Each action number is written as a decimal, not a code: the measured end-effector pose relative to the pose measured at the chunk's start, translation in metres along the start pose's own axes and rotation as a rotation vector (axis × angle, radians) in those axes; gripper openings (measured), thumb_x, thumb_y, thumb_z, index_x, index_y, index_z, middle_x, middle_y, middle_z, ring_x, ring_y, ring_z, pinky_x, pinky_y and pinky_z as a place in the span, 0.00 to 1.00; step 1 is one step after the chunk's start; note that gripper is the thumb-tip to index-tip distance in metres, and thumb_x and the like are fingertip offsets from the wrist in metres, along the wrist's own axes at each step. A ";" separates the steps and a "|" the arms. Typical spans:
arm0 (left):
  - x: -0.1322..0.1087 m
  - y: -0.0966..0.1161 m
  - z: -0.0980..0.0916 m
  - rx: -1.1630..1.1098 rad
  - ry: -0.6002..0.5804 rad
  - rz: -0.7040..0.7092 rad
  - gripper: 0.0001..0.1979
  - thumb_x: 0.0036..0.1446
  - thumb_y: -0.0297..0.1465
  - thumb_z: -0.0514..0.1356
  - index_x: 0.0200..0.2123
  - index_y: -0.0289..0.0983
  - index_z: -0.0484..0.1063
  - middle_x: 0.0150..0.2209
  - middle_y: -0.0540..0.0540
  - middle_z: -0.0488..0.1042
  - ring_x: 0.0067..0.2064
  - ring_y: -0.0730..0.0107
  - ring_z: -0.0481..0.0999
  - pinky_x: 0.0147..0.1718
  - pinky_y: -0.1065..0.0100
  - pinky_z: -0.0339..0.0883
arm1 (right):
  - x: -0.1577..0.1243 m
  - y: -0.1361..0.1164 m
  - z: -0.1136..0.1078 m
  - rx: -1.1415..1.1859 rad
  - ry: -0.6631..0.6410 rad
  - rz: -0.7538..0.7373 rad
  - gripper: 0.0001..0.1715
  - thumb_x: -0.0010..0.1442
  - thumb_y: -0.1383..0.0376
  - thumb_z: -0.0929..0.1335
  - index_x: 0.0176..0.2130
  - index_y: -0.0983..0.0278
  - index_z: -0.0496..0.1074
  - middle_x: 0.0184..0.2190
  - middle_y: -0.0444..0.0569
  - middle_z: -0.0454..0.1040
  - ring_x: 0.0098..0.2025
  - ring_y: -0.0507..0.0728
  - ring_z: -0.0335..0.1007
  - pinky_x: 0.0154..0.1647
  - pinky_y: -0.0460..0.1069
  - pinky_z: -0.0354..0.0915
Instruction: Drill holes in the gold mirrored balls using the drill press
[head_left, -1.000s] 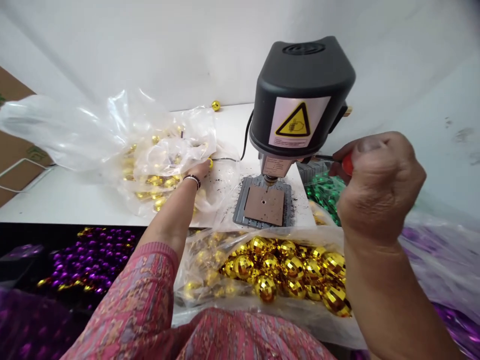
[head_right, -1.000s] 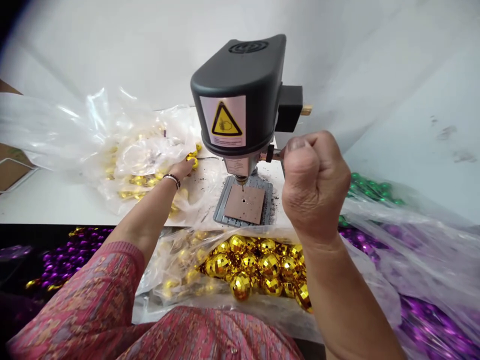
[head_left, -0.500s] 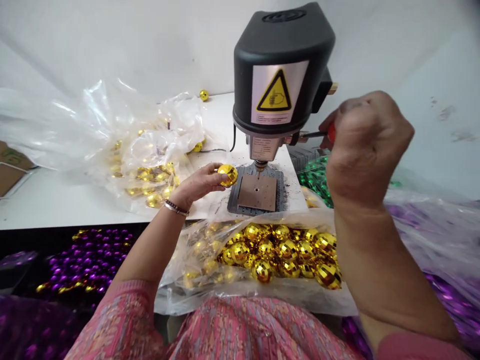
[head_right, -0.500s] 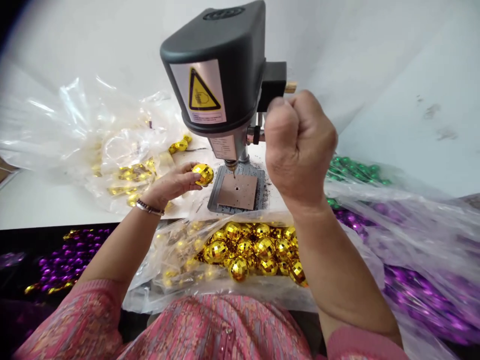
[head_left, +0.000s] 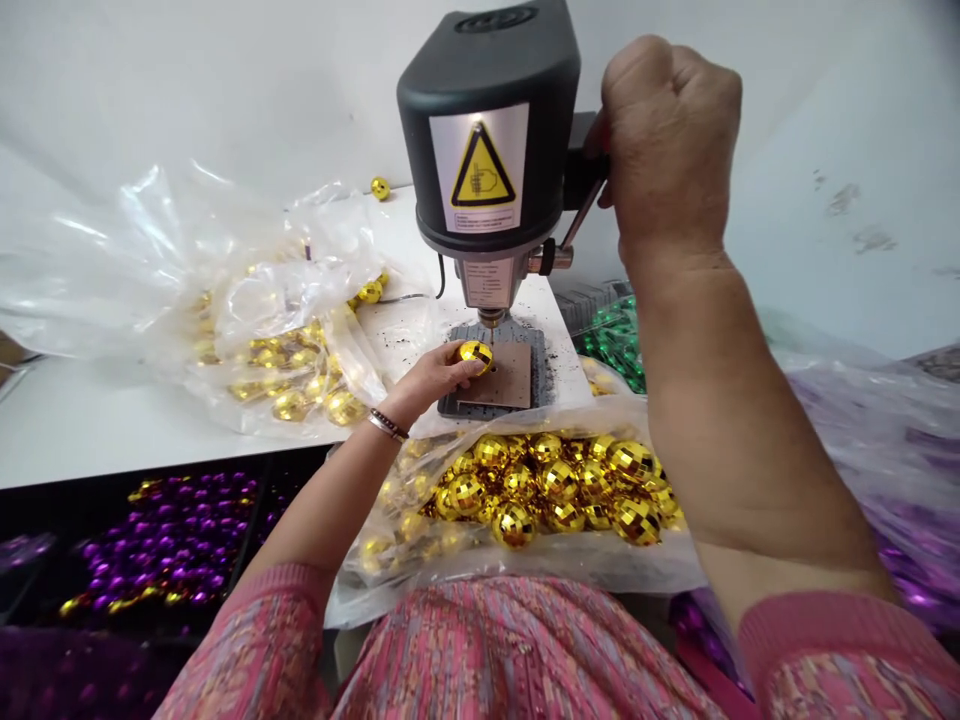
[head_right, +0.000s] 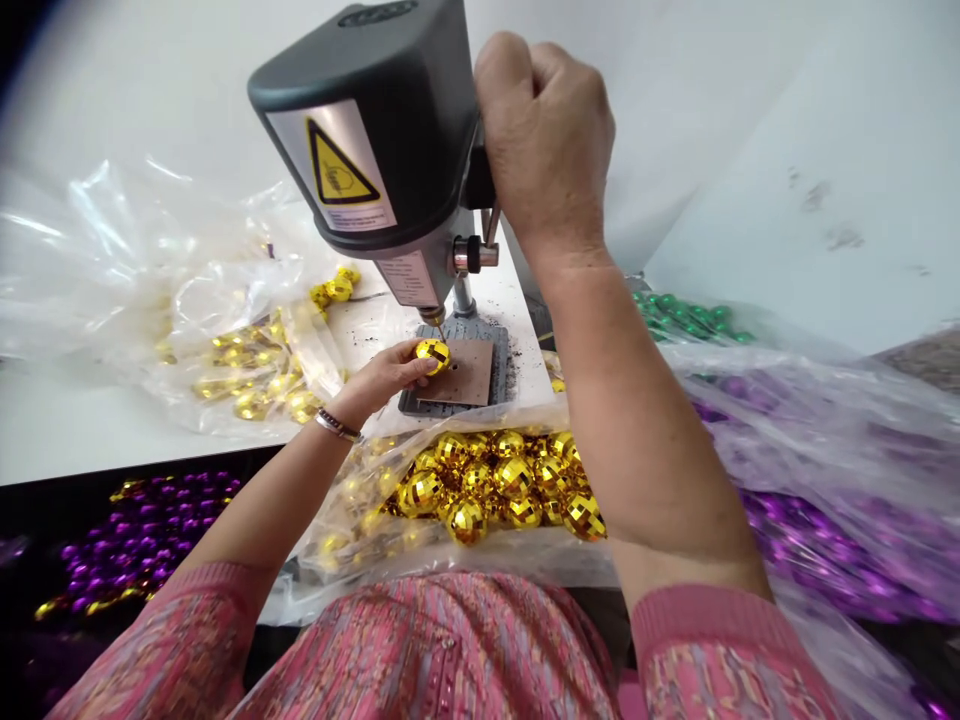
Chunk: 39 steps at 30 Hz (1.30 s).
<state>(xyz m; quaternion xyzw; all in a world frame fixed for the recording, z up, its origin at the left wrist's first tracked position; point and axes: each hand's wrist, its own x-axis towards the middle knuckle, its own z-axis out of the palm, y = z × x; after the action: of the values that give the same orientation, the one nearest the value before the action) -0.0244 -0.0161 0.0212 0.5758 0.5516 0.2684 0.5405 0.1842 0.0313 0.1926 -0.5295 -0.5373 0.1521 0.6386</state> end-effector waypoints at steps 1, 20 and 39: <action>0.001 0.000 0.002 0.009 0.004 0.001 0.26 0.52 0.42 0.66 0.52 0.36 0.75 0.33 0.49 0.76 0.29 0.75 0.71 0.27 0.73 0.60 | 0.000 0.000 0.001 -0.011 0.009 0.006 0.22 0.68 0.67 0.59 0.21 0.68 0.59 0.19 0.40 0.59 0.29 0.45 0.39 0.32 0.45 0.47; 0.008 0.004 0.026 0.398 0.123 0.099 0.38 0.51 0.36 0.71 0.65 0.35 0.70 0.42 0.46 0.81 0.42 0.64 0.77 0.45 0.68 0.69 | -0.010 -0.005 -0.013 -0.048 -0.079 -0.004 0.18 0.67 0.63 0.61 0.25 0.67 0.59 0.24 0.38 0.54 0.29 0.42 0.41 0.35 0.42 0.49; 0.006 -0.002 0.028 0.211 0.148 0.179 0.34 0.46 0.34 0.72 0.59 0.37 0.76 0.39 0.47 0.81 0.40 0.66 0.76 0.48 0.66 0.69 | -0.118 0.049 -0.040 -0.263 -0.039 -0.477 0.13 0.66 0.59 0.61 0.32 0.61 0.66 0.25 0.44 0.64 0.29 0.50 0.62 0.37 0.49 0.65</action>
<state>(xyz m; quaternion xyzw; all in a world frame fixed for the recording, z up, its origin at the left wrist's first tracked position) 0.0021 -0.0200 0.0100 0.6549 0.5616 0.2979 0.4086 0.1916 -0.0600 0.0945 -0.4634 -0.6743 -0.0638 0.5715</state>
